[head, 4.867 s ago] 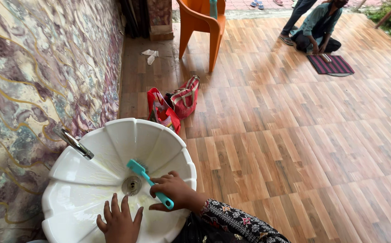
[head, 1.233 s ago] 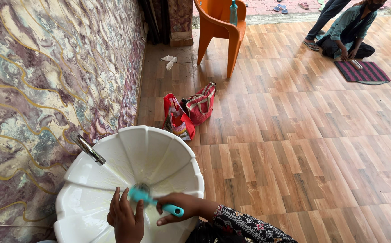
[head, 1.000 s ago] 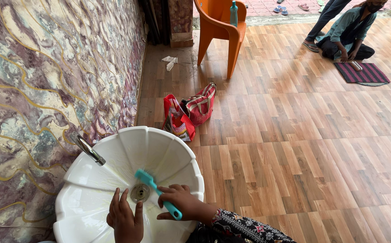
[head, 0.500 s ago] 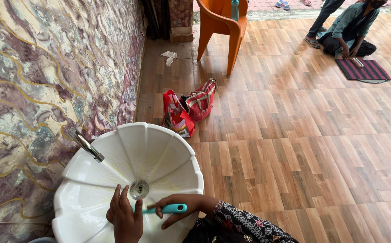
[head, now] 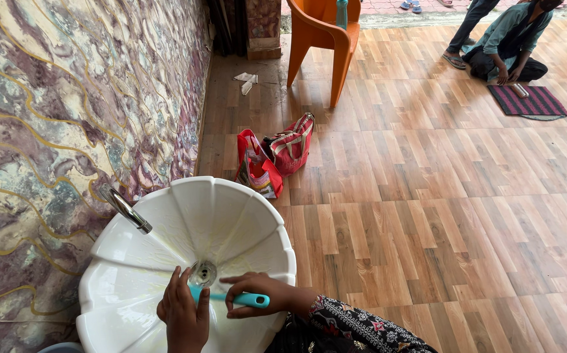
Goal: The person scrubs the interior of a white, flower-shaped pedestal sink using a teal scrub brush. They repeatedly apply a yellowish cleaning agent and scrub the basin's surface and drain area. The person occasionally rinses the brush under the running tap.
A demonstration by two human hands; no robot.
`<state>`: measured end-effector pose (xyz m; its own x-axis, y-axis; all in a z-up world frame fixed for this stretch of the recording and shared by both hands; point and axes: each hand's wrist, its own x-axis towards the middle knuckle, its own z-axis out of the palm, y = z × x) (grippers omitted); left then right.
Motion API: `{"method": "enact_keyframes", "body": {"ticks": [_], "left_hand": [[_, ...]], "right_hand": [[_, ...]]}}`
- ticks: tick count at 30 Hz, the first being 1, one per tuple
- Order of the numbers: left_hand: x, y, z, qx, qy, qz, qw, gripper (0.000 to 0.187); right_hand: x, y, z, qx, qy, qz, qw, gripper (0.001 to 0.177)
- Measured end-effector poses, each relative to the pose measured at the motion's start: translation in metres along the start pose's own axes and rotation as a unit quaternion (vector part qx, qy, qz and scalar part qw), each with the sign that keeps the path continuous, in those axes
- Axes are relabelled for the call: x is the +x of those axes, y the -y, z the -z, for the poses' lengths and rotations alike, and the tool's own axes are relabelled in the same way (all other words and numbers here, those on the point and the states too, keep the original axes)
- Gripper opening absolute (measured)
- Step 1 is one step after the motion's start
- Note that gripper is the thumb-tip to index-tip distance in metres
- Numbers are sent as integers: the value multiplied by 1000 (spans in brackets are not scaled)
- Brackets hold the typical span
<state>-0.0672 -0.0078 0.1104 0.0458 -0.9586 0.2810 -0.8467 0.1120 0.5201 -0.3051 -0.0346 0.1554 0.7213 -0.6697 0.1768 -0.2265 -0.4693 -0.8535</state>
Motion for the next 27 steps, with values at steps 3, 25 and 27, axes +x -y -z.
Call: {"method": "enact_keyframes", "body": {"ticks": [3,25,27], "left_hand": [[1,-1,1,-1,15,10,1000,67],[-3,-5,1,-8,3,-10,1000,67],[-3,-5,0,-16,1,-18,1000,67]], "right_hand": [[2,1,2,-71,-24,-84,994,31],[7,5,2,-57,-27,-80,995,31],[8,2,10,136,105,-178,969,31]]}}
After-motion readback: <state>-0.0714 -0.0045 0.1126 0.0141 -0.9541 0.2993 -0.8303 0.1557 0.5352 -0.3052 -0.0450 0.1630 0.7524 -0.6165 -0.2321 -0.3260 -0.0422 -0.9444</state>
